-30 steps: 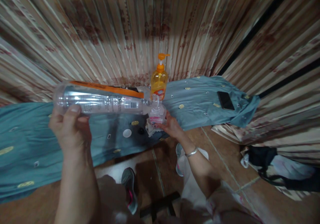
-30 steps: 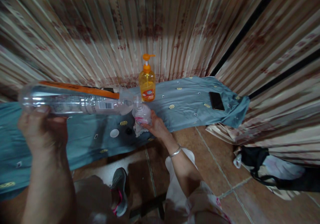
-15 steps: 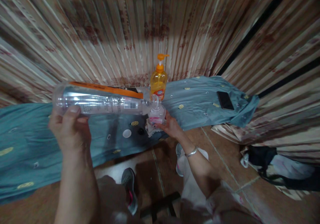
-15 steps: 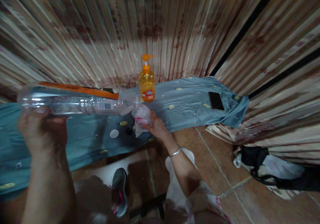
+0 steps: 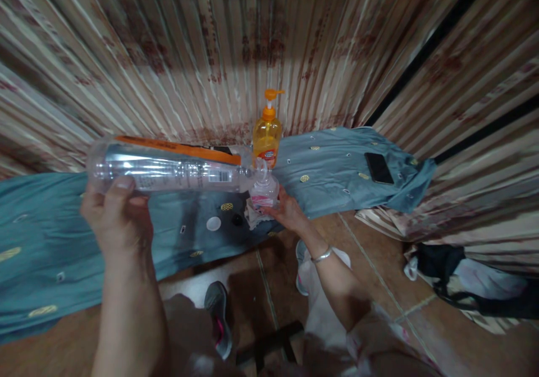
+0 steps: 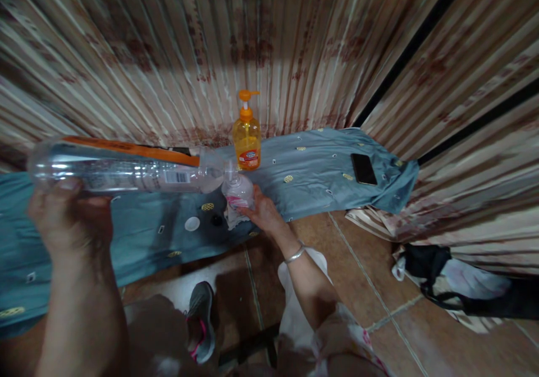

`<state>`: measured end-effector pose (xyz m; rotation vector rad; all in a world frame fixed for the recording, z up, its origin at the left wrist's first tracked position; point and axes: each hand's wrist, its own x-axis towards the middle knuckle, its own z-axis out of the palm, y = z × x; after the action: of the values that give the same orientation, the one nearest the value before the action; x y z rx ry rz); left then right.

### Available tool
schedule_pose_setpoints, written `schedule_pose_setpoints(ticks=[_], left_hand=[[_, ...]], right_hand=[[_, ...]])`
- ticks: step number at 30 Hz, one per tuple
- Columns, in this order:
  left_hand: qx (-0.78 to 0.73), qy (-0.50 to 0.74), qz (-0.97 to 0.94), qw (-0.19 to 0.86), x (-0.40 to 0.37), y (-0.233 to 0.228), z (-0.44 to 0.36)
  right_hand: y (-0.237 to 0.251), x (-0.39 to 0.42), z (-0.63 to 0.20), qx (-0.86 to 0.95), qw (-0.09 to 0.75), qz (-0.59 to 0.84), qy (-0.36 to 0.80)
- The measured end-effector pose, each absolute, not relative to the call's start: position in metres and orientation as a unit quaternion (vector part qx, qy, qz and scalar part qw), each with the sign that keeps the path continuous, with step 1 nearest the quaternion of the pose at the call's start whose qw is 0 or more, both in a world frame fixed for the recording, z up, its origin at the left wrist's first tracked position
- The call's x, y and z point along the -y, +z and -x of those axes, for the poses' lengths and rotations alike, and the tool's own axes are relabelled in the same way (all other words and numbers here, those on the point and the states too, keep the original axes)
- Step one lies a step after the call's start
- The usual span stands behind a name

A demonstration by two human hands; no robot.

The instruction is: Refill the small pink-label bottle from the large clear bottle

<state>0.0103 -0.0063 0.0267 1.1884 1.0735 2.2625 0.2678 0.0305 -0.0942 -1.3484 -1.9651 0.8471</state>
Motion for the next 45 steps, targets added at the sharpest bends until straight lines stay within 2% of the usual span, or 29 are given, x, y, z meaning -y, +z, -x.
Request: schedule_pose_setpoints(ticks=[45], left_hand=[[-0.346,0.814,-0.423,0.197,0.0073,0.0292,-0.0108]], right_hand=[[-0.0963,-0.031,-0.2678,0.742,0.305,0.512,0.307]])
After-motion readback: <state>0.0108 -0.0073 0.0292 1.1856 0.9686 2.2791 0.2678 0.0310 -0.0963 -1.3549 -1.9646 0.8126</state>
